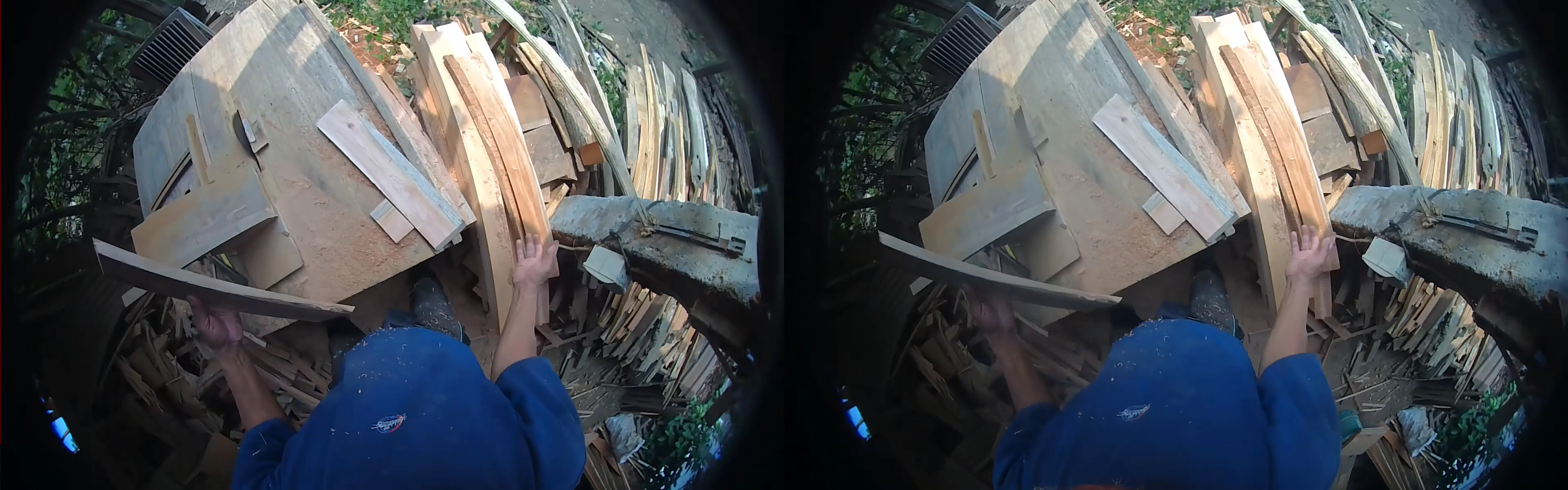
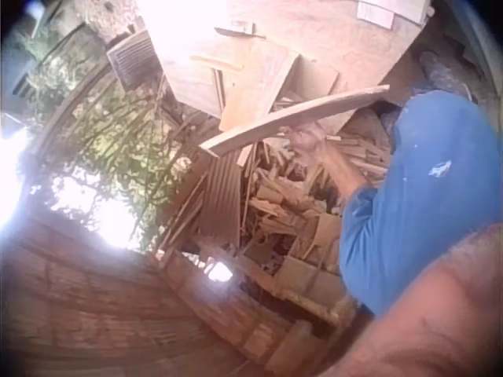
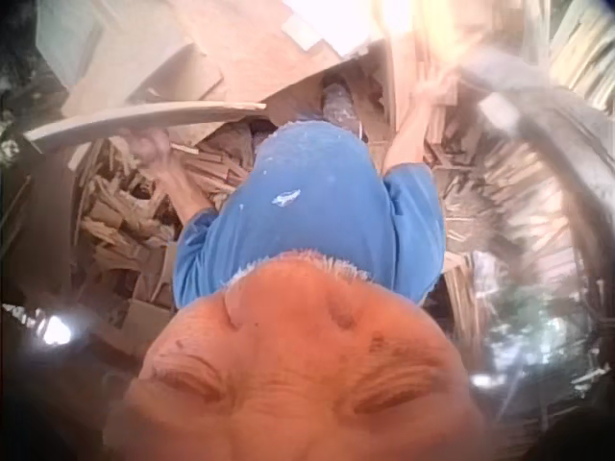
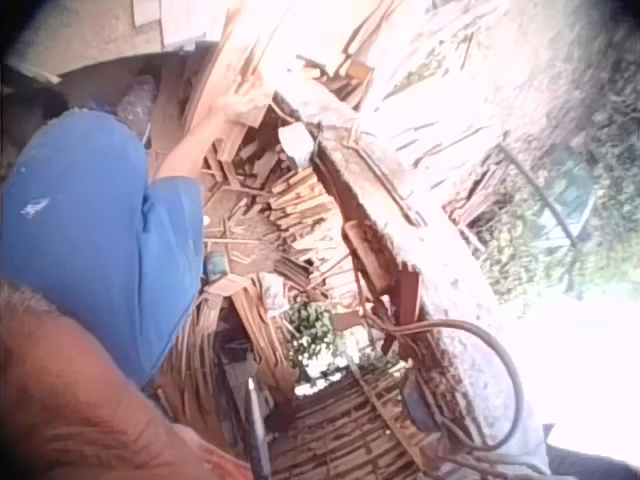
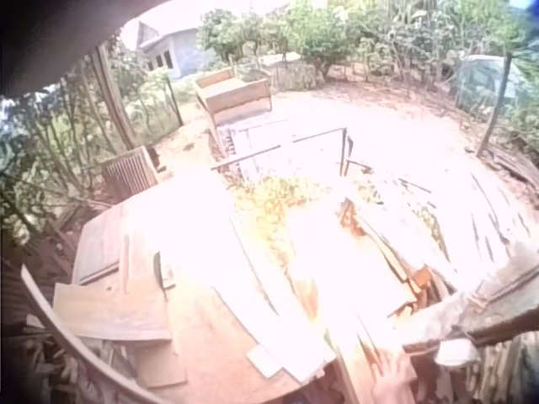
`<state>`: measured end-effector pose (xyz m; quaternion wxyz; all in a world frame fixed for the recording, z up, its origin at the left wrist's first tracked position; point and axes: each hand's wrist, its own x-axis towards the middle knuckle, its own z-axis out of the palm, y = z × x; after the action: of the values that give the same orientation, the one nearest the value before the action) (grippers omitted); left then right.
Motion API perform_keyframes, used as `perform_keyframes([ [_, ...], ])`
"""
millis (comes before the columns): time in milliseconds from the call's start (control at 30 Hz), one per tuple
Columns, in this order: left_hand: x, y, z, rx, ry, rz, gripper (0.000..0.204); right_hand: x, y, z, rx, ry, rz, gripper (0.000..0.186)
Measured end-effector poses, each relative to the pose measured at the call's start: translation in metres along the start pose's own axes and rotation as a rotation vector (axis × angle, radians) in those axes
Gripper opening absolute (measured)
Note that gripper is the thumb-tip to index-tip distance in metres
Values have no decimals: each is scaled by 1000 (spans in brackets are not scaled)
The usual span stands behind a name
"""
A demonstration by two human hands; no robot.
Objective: The person cuts a piece of wood using a table saw, then moves to a different area and picks up another piece of wood.
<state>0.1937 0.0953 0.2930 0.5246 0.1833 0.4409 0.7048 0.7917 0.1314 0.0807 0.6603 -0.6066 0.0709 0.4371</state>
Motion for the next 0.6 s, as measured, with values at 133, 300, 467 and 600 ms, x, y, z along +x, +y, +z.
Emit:
perform_keyframes([
  [133, -53, 18, -13, 487, 283, -104, 40, -39, 82, 144, -1685, -884, -843, 83],
  [300, -144, 20, -48, 1018, 693, -364, 37, -89, 176, 253, -2121, -966, -931, 96],
  [467, -235, 49, -69, 772, 1151, -9, 38, -86, 201, 258, -2225, -981, -1003, 96],
  [600, -376, 62, -61, 315, 1422, 484, 38, -84, 175, 248, -2327, -1184, -813, 106],
])
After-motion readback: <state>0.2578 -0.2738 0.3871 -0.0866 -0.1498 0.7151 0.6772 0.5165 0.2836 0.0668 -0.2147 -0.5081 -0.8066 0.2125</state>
